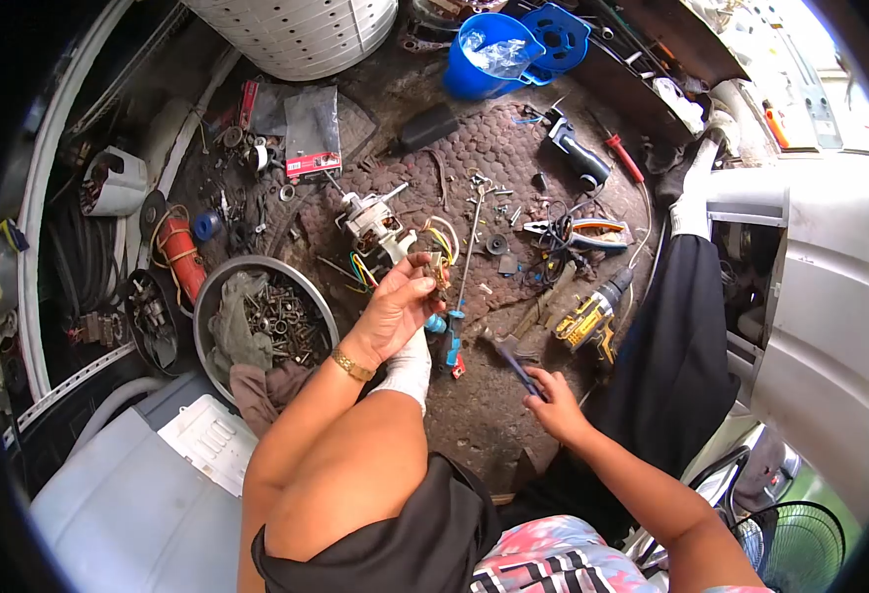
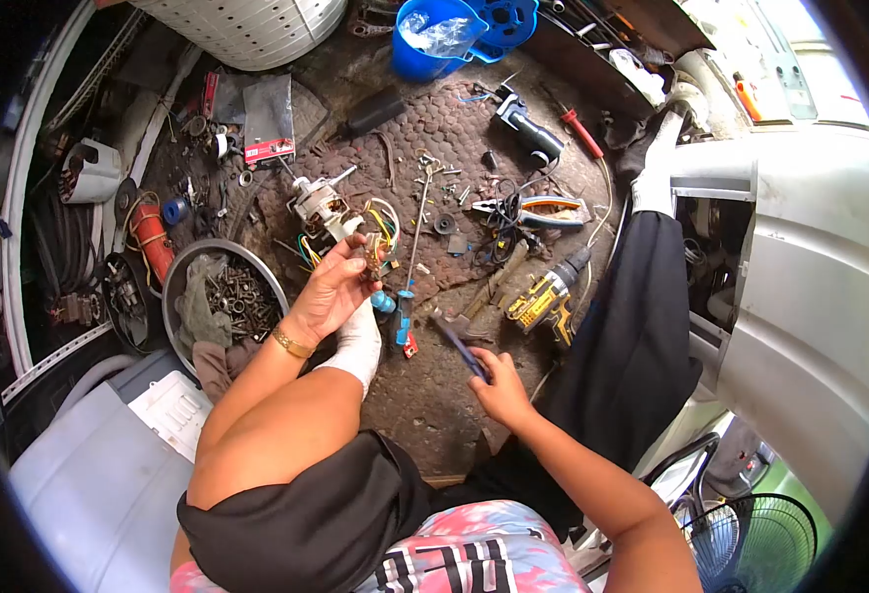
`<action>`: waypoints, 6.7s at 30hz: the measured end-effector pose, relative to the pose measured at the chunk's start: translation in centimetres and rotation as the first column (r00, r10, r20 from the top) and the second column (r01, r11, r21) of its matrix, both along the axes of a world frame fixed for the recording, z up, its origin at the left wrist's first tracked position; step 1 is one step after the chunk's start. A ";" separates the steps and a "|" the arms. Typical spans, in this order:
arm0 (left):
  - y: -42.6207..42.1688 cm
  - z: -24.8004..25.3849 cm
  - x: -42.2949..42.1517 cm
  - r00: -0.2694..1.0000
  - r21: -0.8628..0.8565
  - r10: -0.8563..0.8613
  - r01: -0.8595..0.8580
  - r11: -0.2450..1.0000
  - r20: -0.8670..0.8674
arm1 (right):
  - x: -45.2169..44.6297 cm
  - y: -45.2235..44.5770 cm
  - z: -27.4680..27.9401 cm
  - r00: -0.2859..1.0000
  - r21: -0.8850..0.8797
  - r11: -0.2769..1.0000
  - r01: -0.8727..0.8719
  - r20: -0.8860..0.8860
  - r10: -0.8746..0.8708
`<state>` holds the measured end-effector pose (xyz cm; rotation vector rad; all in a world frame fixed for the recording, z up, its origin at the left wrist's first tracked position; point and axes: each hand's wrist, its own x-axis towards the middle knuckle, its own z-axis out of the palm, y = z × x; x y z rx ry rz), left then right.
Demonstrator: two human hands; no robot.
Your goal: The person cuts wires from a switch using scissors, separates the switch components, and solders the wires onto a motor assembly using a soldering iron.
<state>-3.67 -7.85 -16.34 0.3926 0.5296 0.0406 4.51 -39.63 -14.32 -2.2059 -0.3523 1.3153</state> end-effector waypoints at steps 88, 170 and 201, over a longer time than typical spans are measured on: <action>-0.5 4.2 2.6 0.994 0.077 -0.081 0.087 0.993 -0.073 | 0.7 9.2 5.4 0.787 0.368 0.804 0.467 -0.588 -0.188; 0.2 2.5 3.6 0.993 -0.021 -0.113 0.113 0.993 0.037 | 9.4 16.3 1.9 0.603 0.397 0.603 0.692 -0.777 -0.181; -0.1 0.2 3.1 0.998 0.114 0.053 -0.058 0.992 0.041 | 7.9 -1.9 -7.2 0.718 -0.421 0.901 0.104 0.659 0.225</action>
